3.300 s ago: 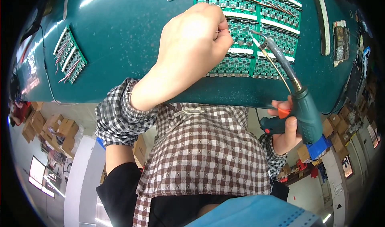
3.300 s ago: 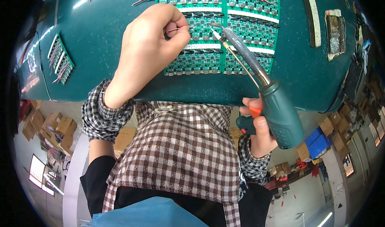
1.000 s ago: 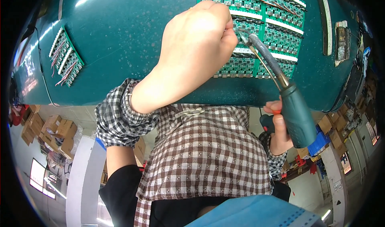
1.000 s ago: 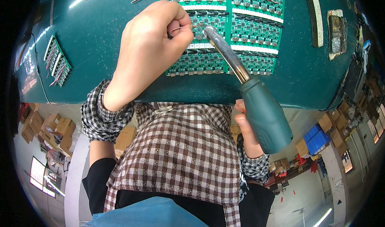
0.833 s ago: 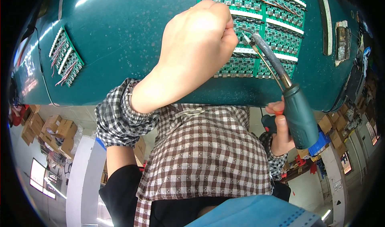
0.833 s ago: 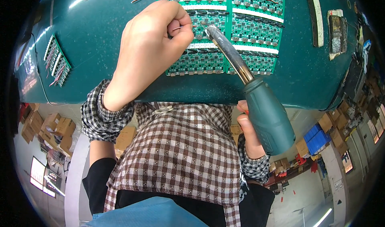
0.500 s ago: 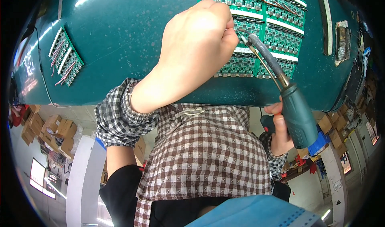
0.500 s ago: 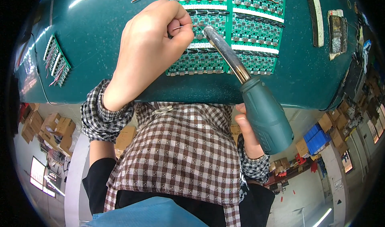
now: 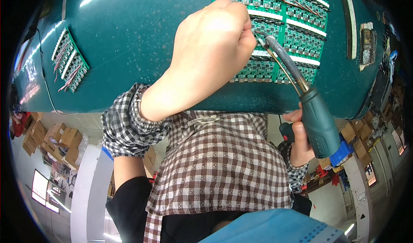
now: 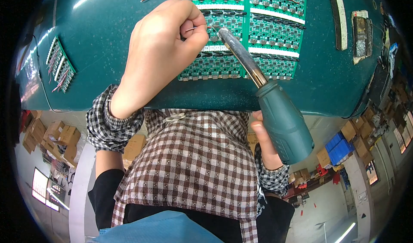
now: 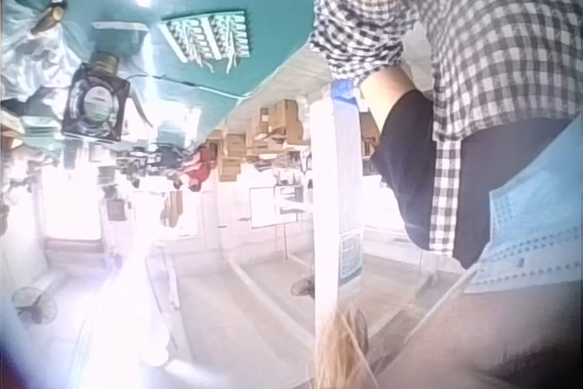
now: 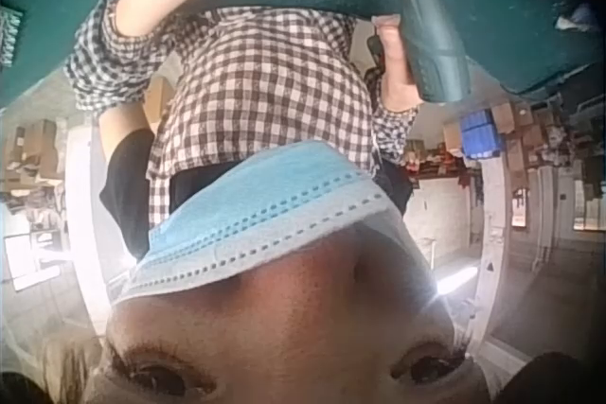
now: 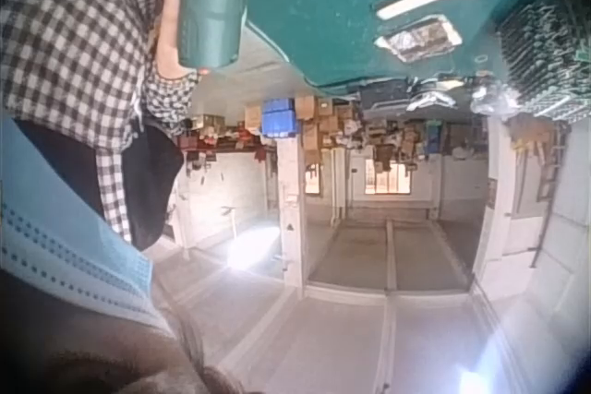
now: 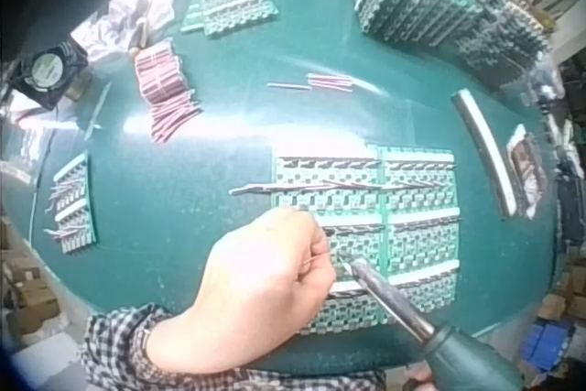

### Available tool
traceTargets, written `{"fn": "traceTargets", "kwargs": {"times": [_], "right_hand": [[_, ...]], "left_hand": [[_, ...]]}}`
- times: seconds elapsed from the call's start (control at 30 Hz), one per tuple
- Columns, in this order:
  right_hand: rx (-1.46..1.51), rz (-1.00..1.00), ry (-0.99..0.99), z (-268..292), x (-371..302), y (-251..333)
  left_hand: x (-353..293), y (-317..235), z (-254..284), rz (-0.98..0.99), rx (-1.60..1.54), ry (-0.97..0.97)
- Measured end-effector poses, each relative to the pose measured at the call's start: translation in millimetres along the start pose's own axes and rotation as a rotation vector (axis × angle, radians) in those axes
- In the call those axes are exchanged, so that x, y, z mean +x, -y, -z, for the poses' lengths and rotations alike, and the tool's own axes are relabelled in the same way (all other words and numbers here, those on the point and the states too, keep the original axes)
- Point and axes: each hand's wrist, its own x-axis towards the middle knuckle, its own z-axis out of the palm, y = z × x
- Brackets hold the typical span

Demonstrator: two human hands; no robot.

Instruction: The person solders wires onto circuit boards using a soldering gun, positioning the wires onto the boards by hand and soldering the connection points.

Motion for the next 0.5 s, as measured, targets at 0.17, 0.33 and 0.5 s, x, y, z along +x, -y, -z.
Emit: {"fn": "traceTargets", "kwargs": {"times": [0.17,0.33,0.5], "right_hand": [[0.013,-0.029,-0.021,3.1,-4.3,0.4],[-0.016,-0.023,0.01,2.1,-3.7,-0.4],[0.027,-0.024,-0.031,1.2,-5.1,-0.4]], "left_hand": [[-0.7,2.2,-0.5,-0.017,-0.004,-0.016],[-0.7,3.2,0.1,-0.014,-0.001,-0.014],[-1.7,3.2,-0.3,-0.012,-0.005,-0.027]]}}
